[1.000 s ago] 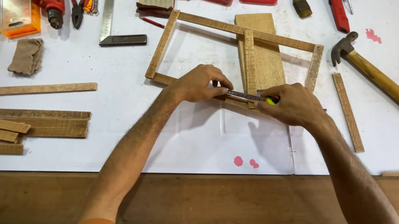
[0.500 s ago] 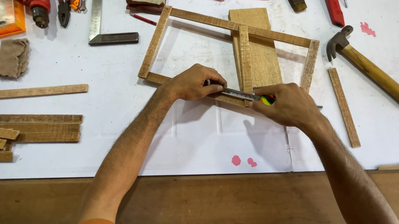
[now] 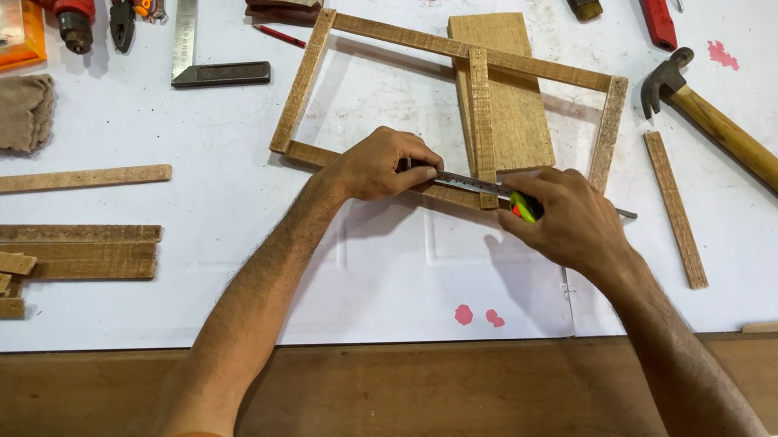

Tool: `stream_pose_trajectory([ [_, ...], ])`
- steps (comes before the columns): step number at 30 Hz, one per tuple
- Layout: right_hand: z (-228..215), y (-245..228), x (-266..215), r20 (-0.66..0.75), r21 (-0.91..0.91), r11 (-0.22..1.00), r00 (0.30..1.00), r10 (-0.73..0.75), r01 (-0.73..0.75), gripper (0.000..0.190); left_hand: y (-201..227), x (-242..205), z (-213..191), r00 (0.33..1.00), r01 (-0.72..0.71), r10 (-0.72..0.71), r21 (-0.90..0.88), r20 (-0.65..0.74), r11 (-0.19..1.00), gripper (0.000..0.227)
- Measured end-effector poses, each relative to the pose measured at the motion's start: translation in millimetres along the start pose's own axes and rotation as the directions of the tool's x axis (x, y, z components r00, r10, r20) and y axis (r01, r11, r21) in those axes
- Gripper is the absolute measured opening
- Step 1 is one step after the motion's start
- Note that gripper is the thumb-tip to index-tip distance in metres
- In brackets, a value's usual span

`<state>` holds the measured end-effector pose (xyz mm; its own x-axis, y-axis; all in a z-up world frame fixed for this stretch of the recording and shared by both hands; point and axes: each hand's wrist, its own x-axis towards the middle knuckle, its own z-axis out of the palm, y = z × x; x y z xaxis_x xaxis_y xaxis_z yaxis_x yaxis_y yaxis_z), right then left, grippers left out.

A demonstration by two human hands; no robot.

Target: The person assembles a wooden frame on a workbench. They measure a wood strip with a tape measure and steel ruler, mark it with a pencil, position the strip across the frame, and hammer nails to fasten the pieces together, adjusting the frame parts as they work.

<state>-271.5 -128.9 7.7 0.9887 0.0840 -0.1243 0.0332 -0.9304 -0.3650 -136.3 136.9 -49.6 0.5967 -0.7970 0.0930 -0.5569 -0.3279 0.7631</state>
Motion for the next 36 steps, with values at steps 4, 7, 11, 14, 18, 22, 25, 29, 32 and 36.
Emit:
stream_pose_trajectory([
  [4,1.5,1.0,-0.1,-0.014,-0.002,1.0,1.0,-0.008,0.008,0.046,-1.3,0.6,1.8,1.0,0.001,-0.001,-0.003,-0.002,1.0,0.021],
  [7,1.9,1.5,0.5,-0.015,0.001,1.0,1.0,-0.007,0.007,0.046,-6.1,1.3,3.6,1.0,-0.009,0.009,-0.004,-0.005,1.0,0.021],
  [11,1.4,0.7,1.6,-0.004,0.018,1.0,1.0,0.011,-0.011,0.046,-4.8,1.4,2.7,1.0,-0.007,0.007,-0.001,-0.004,1.0,0.021],
  [14,2.4,2.0,2.6,-0.008,0.016,1.0,1.0,0.009,-0.009,0.046,-4.0,1.2,2.3,1.0,-0.001,0.001,0.001,-0.006,1.0,0.021],
  [18,3.8,4.9,3.9,-0.013,0.032,0.999,1.0,0.002,-0.001,0.046,-2.6,0.3,2.4,1.0,-0.009,0.009,-0.002,-0.011,1.0,0.022],
  [22,0.3,2.3,5.0,0.011,0.032,0.999,1.0,0.015,-0.015,0.045,-3.9,-0.1,3.2,1.0,-0.013,0.013,-0.006,-0.014,1.0,0.022],
  [25,-0.5,2.4,6.5,0.022,0.017,1.0,1.0,0.02,-0.021,0.045,-5.0,0.1,3.5,1.0,-0.023,0.023,-0.006,-0.016,1.0,0.021],
  [29,-2.1,1.6,6.9,0.045,0.029,0.998,0.998,0.047,-0.049,0.044,-4.1,0.4,2.7,1.0,-0.017,0.016,-0.018,-0.014,1.0,0.02],
  [32,-3.6,0.1,6.6,0.064,0.035,0.997,0.995,0.07,-0.072,0.044,-4.9,0.2,2.4,1.0,-0.008,0.008,-0.032,-0.012,0.999,0.019],
  [36,-1.0,3.0,6.7,0.052,0.043,0.997,0.997,0.058,-0.06,0.045,-4.1,0.4,2.9,1.0,0.001,-0.001,-0.046,-0.012,0.999,0.019],
])
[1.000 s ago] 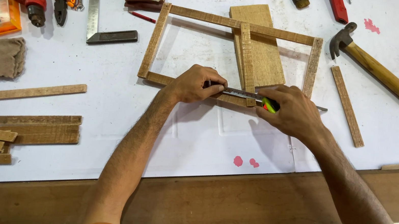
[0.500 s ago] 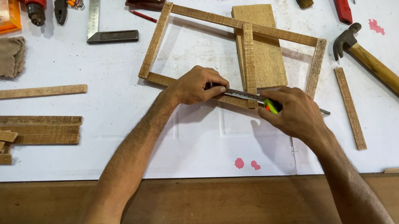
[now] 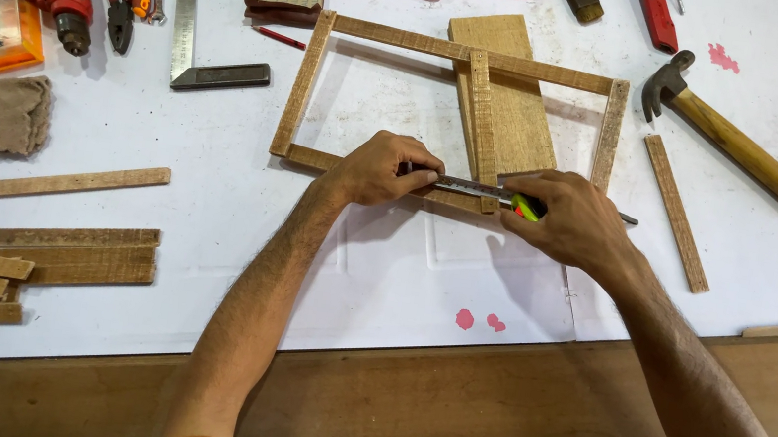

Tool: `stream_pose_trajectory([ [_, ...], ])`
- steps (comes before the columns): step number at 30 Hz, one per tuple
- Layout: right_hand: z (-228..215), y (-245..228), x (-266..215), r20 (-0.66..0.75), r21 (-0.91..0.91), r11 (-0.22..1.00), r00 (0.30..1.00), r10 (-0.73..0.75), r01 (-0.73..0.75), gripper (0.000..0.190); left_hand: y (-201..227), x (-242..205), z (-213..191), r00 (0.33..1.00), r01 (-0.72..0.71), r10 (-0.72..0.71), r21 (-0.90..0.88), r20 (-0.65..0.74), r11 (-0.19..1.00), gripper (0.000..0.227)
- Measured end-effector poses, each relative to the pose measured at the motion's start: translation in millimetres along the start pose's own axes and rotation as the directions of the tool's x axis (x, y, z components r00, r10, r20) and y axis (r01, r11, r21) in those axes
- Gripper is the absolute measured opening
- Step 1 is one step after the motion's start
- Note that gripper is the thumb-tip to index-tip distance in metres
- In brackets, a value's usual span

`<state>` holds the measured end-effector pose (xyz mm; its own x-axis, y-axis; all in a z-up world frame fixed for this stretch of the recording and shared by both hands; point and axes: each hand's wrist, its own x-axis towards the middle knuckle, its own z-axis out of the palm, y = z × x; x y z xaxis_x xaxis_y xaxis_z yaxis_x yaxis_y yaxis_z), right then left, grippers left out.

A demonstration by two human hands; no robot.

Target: The person assembles a wooden frame on a workbench. They measure a wood strip with a tape measure and steel ruler, mark it with a pencil, position the strip across the frame, and hammer nails to fasten the pieces together, adjusting the frame parts as they work.

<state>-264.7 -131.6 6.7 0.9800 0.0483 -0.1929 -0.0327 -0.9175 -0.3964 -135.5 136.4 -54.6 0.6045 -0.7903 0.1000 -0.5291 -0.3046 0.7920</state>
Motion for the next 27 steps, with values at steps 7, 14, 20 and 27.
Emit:
stream_pose_trajectory([
  [7,-3,-4,-4,-0.002,-0.022,1.0,1.0,-0.011,0.011,0.045,-4,-2,0,0.999,-0.032,0.032,0.022,-0.003,0.999,0.021],
  [14,-7,-14,-21,-0.045,-0.068,0.995,0.996,-0.08,0.077,0.052,5,-17,-3,0.986,-0.159,0.164,0.181,-0.015,0.971,0.019],
  [20,4,-15,-29,-0.046,-0.107,0.992,0.996,-0.075,0.069,0.053,1,-25,4,0.987,-0.152,0.158,0.236,-0.006,0.96,0.018],
  [27,8,-9,-32,-0.082,-0.116,0.991,0.994,-0.072,0.062,0.05,9,-22,6,0.989,-0.132,0.143,0.229,-0.03,0.964,0.018],
])
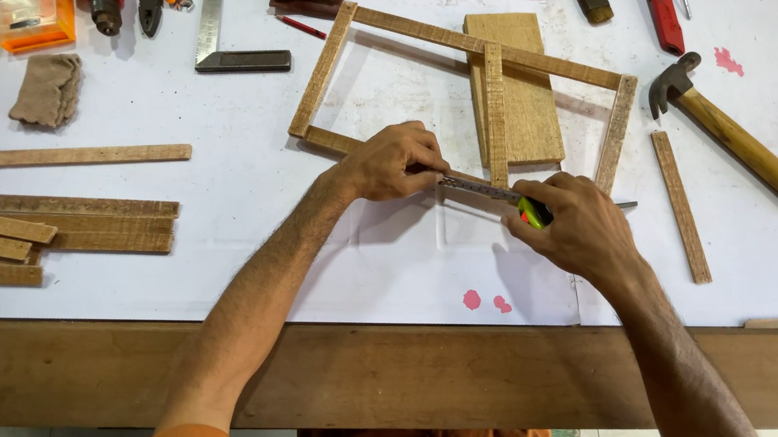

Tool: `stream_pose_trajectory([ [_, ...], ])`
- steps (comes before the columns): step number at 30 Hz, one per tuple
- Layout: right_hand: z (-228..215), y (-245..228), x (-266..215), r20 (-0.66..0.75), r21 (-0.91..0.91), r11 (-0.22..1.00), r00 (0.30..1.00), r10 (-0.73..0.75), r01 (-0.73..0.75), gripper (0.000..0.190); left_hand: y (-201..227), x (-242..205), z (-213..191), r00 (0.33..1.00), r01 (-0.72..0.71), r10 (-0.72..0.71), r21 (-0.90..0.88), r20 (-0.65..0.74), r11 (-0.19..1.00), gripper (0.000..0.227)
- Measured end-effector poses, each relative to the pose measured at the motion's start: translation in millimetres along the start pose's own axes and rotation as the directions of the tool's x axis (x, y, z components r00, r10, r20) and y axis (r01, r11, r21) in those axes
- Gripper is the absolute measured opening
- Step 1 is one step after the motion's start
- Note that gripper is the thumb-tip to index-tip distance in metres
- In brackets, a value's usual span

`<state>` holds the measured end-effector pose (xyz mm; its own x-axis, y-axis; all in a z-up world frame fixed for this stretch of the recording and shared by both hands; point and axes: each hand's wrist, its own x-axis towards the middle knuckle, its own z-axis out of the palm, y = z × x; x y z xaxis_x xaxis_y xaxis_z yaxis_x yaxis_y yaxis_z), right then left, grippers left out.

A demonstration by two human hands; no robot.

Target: The person assembles a wooden frame on a workbench. They measure a wood strip with a tape measure and steel ruler, mark it with a pencil, position the strip across the frame, and hammer nails to fasten the pieces together, adjusting the frame parts as they work.

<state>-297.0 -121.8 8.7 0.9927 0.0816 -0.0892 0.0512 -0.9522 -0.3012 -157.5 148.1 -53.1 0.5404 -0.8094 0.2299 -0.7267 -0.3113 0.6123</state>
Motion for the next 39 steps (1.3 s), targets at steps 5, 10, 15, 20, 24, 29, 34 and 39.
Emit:
stream_pose_trajectory([
  [5,-4,-3,-2,-0.017,0.016,1.0,1.0,0.011,-0.011,0.051,-4,1,5,1.0,-0.017,0.017,0.012,-0.021,1.0,0.016],
  [10,2,-1,-4,-0.032,0.004,1.0,0.999,0.005,-0.004,0.051,-6,-2,8,0.998,-0.032,0.032,0.001,-0.054,0.999,0.016],
  [15,16,3,-7,-0.133,-0.049,0.998,0.99,-0.053,0.047,0.047,-6,-3,11,0.996,-0.035,0.034,-0.014,-0.078,0.999,0.016],
  [20,25,5,-9,-0.195,-0.121,0.989,0.975,-0.104,0.081,0.045,-5,-3,10,0.996,-0.041,0.039,-0.019,-0.086,0.999,0.016],
  [24,30,7,-11,-0.232,-0.117,0.99,0.967,-0.11,0.084,0.044,-5,-2,10,0.996,-0.034,0.031,-0.028,-0.081,0.999,0.016],
  [29,16,4,-9,-0.193,-0.082,0.994,0.977,-0.089,0.074,0.044,-2,-1,7,0.996,-0.054,0.053,-0.005,-0.076,0.999,0.014],
  [34,-15,16,16,-0.081,0.038,0.999,0.997,-0.015,0.018,0.048,9,29,-18,0.993,-0.054,0.055,0.008,-0.107,0.999,0.011],
  [39,-51,39,69,-0.016,0.053,0.998,0.999,0.04,-0.039,0.052,-14,85,-32,0.986,-0.035,0.036,0.007,-0.164,0.999,0.013],
])
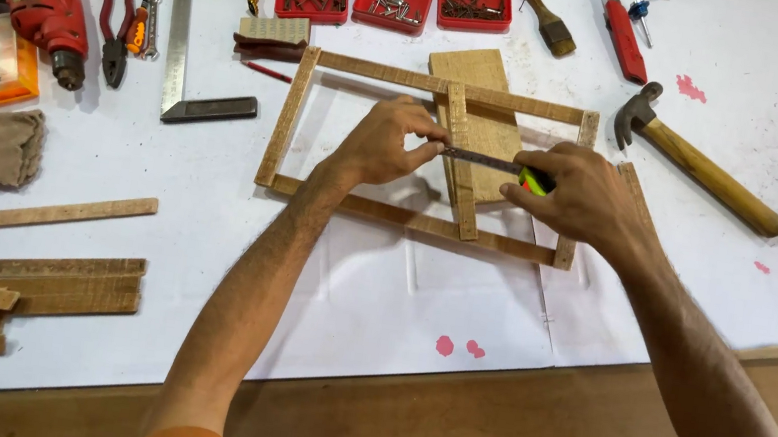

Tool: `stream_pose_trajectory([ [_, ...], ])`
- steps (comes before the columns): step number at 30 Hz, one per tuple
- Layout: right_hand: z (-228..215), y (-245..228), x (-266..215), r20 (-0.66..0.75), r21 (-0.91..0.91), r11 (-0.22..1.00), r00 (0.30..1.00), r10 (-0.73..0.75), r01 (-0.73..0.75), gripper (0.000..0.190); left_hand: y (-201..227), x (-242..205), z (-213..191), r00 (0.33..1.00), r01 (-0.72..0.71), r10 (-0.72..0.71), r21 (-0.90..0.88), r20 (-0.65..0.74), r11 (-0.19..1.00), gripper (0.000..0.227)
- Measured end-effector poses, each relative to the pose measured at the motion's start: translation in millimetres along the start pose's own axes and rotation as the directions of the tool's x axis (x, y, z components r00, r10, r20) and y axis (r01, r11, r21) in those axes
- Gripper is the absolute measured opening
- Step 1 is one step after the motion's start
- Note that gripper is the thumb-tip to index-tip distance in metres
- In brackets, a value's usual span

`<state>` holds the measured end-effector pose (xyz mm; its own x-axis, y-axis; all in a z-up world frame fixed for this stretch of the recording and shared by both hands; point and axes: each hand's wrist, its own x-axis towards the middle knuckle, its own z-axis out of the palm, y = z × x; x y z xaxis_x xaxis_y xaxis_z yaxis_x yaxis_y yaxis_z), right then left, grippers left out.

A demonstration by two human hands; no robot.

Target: The person assembles a wooden frame on a workbench. They measure a wood strip with a tape measure and steel ruler, mark it with a pencil, position the strip across the frame, and hammer nails to fasten the pieces together, adjusting the frame parts as they work.

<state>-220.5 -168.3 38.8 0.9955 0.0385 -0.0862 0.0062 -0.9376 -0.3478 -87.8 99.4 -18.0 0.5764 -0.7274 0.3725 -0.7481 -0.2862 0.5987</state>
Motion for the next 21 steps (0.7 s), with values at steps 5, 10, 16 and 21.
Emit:
stream_pose_trajectory([
  [5,-12,23,62,-0.015,0.01,1.0,1.0,0.016,-0.016,0.053,-43,61,-2,0.995,0.102,-0.102,-0.024,0.014,0.994,0.016],
  [10,-19,25,103,0.05,-0.018,0.998,0.997,0.064,-0.063,0.051,-78,92,-3,0.968,0.24,-0.235,-0.055,0.09,0.969,0.018],
  [16,-15,36,126,0.08,-0.043,0.998,0.996,0.041,-0.038,0.052,-92,102,-3,0.974,0.209,-0.206,-0.025,0.092,0.978,0.018],
  [21,-17,37,127,0.11,-0.053,0.997,0.992,0.063,-0.057,0.05,-88,99,-4,0.967,0.249,-0.24,-0.105,0.088,0.963,0.018],
])
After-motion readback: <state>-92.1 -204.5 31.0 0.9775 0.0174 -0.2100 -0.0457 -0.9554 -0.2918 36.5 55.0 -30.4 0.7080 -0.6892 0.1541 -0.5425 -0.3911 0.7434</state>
